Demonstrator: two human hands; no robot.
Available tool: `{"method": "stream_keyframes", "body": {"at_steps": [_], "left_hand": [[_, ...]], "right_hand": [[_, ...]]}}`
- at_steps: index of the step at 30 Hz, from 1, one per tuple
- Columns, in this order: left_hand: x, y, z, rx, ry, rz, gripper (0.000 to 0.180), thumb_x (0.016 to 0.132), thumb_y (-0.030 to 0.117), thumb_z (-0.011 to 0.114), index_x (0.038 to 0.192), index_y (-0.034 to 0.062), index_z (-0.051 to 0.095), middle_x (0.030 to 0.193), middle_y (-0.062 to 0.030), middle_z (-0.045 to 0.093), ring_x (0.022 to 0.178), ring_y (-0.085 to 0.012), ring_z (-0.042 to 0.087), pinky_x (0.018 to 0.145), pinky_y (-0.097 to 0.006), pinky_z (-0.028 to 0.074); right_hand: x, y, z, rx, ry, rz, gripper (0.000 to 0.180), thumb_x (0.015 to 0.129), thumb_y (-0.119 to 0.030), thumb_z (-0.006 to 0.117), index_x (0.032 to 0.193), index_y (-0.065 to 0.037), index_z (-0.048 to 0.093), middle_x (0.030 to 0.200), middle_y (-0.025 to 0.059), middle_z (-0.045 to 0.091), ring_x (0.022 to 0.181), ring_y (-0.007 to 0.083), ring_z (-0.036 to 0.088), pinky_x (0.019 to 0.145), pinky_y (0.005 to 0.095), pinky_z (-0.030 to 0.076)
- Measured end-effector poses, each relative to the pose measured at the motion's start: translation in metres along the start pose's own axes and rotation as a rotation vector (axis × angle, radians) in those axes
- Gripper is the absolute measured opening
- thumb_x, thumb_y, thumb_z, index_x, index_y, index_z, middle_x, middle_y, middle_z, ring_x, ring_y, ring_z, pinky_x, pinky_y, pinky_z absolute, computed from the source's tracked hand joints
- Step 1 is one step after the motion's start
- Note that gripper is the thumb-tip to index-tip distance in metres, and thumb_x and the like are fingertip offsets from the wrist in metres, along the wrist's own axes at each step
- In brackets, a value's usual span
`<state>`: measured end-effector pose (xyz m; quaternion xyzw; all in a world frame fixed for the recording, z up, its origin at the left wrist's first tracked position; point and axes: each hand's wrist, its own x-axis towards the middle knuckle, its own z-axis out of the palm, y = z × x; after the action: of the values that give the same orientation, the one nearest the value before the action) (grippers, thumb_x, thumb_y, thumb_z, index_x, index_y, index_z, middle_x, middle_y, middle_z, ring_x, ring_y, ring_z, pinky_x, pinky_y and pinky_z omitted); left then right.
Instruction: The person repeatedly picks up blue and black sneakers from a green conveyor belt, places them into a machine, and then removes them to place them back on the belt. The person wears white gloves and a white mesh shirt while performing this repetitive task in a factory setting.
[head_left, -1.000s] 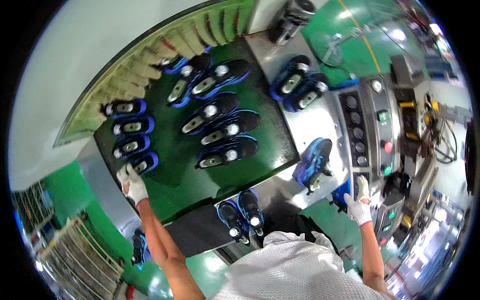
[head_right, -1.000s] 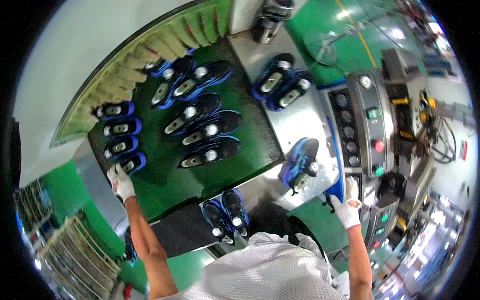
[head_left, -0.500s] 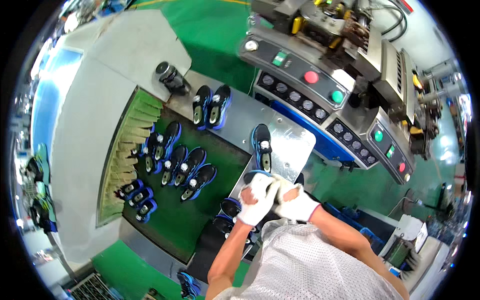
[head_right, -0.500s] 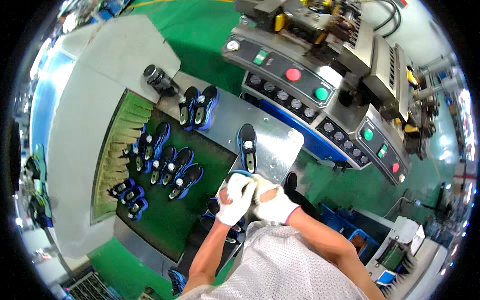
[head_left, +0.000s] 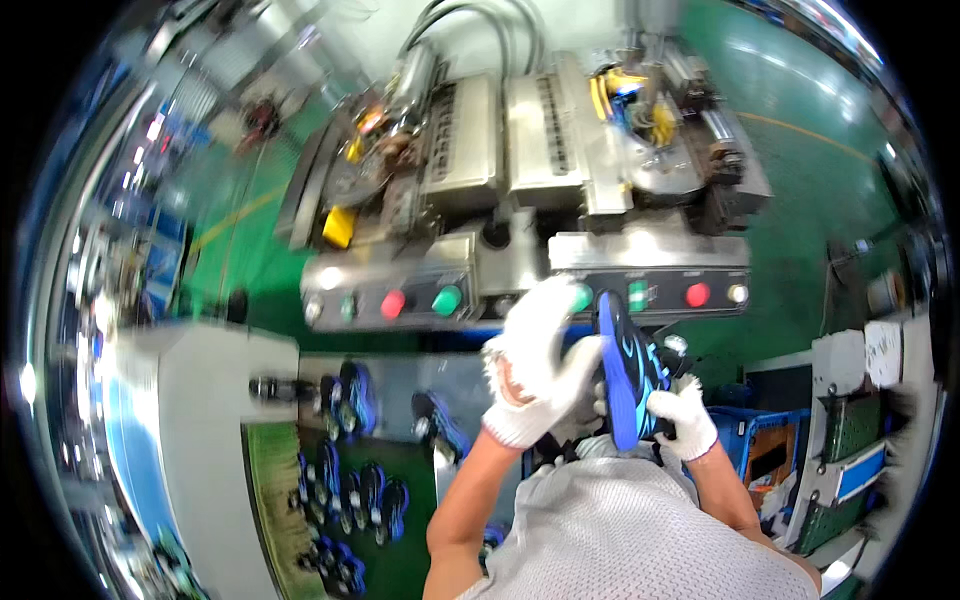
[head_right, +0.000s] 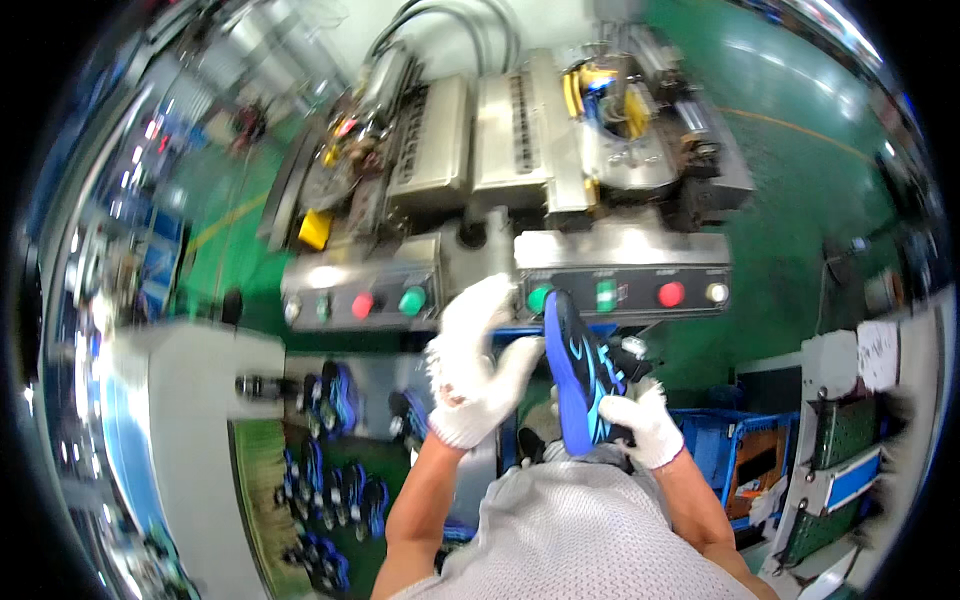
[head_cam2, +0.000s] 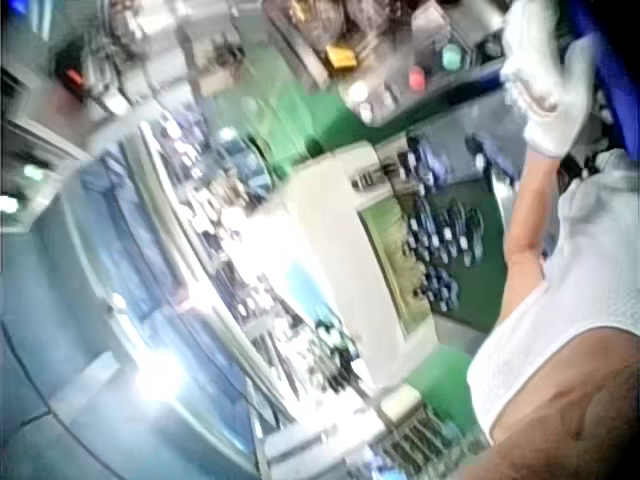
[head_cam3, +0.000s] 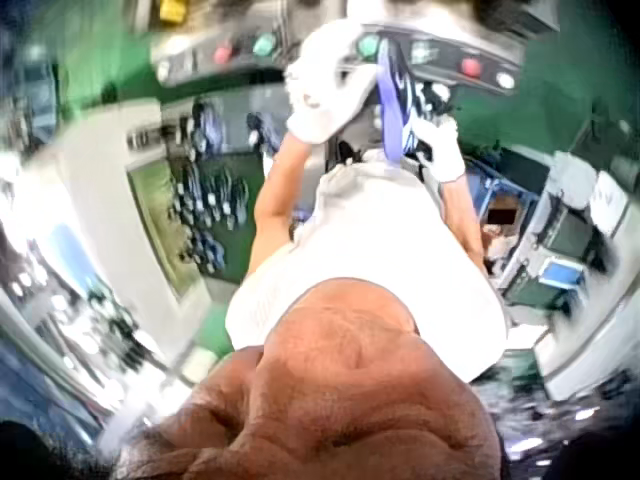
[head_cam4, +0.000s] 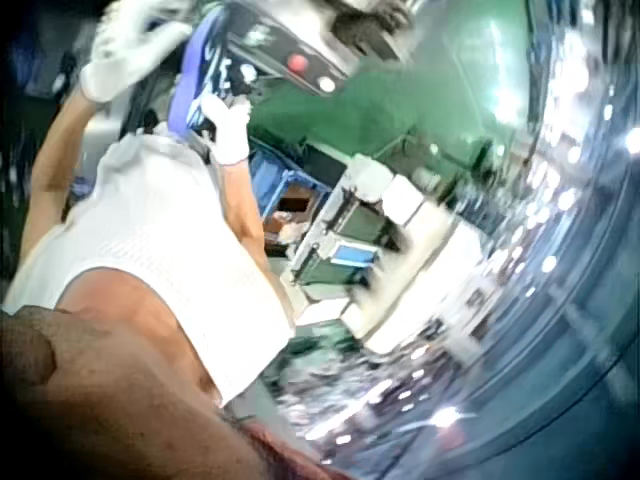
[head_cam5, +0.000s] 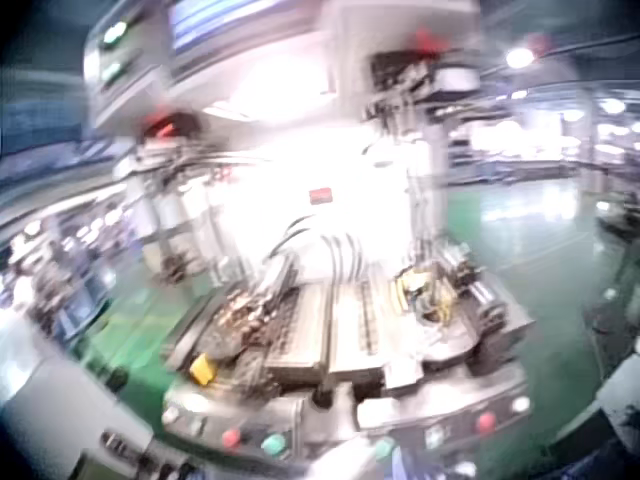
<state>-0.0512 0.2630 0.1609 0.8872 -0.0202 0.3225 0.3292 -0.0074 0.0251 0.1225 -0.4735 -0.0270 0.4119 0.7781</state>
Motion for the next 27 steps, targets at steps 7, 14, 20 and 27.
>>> {"method": "stream_keyframes", "body": {"at_steps": [7, 14, 20, 27], "left_hand": [[0.056, -0.031, 0.069, -0.335, 0.092, -0.473, 0.051, 0.096, 0.000, 0.066, 0.144, -0.0028, 0.048, 0.140, -0.0180, 0.051, 0.125, -0.0296, 0.061, 0.106, -0.040, 0.054], [0.165, -0.079, 0.176, -0.155, -0.113, -0.372, 0.063, 0.099, 0.021, 0.069, 0.151, -0.0015, 0.043, 0.148, -0.0225, 0.051, 0.133, -0.0301, 0.056, 0.113, -0.040, 0.045], [0.231, -0.128, 0.264, -0.059, -0.286, -0.598, 0.077, 0.096, 0.042, 0.067, 0.153, -0.0009, 0.040, 0.153, -0.0254, 0.049, 0.139, -0.0369, 0.051, 0.116, -0.043, 0.041], [0.284, -0.192, 0.351, 0.061, -0.265, -0.715, 0.078, 0.084, 0.044, 0.075, 0.137, -0.0085, 0.052, 0.137, -0.0338, 0.058, 0.127, -0.0445, 0.060, 0.109, -0.046, 0.045]], "right_hand": [[0.010, -0.082, -0.061, 0.293, 0.060, -0.277, 0.077, 0.086, -0.031, 0.082, 0.143, 0.007, 0.048, 0.124, 0.0303, 0.068, 0.109, 0.0406, 0.073, 0.093, 0.0488, 0.063], [0.028, -0.120, -0.110, 0.281, 0.120, -0.458, 0.073, 0.092, -0.029, 0.076, 0.144, 0.012, 0.045, 0.129, 0.0278, 0.066, 0.114, 0.0375, 0.071, 0.098, 0.0470, 0.061], [0.037, -0.113, -0.110, 0.326, 0.290, -0.543, 0.067, 0.091, -0.028, 0.073, 0.141, 0.011, 0.049, 0.126, 0.0223, 0.068, 0.110, 0.0309, 0.071, 0.096, 0.0440, 0.059], [0.016, -0.074, -0.116, 0.354, 0.578, -0.500, 0.082, 0.083, -0.029, 0.084, 0.143, 0.011, 0.047, 0.129, 0.0268, 0.067, 0.112, 0.0344, 0.072, 0.096, 0.0457, 0.061]]}}
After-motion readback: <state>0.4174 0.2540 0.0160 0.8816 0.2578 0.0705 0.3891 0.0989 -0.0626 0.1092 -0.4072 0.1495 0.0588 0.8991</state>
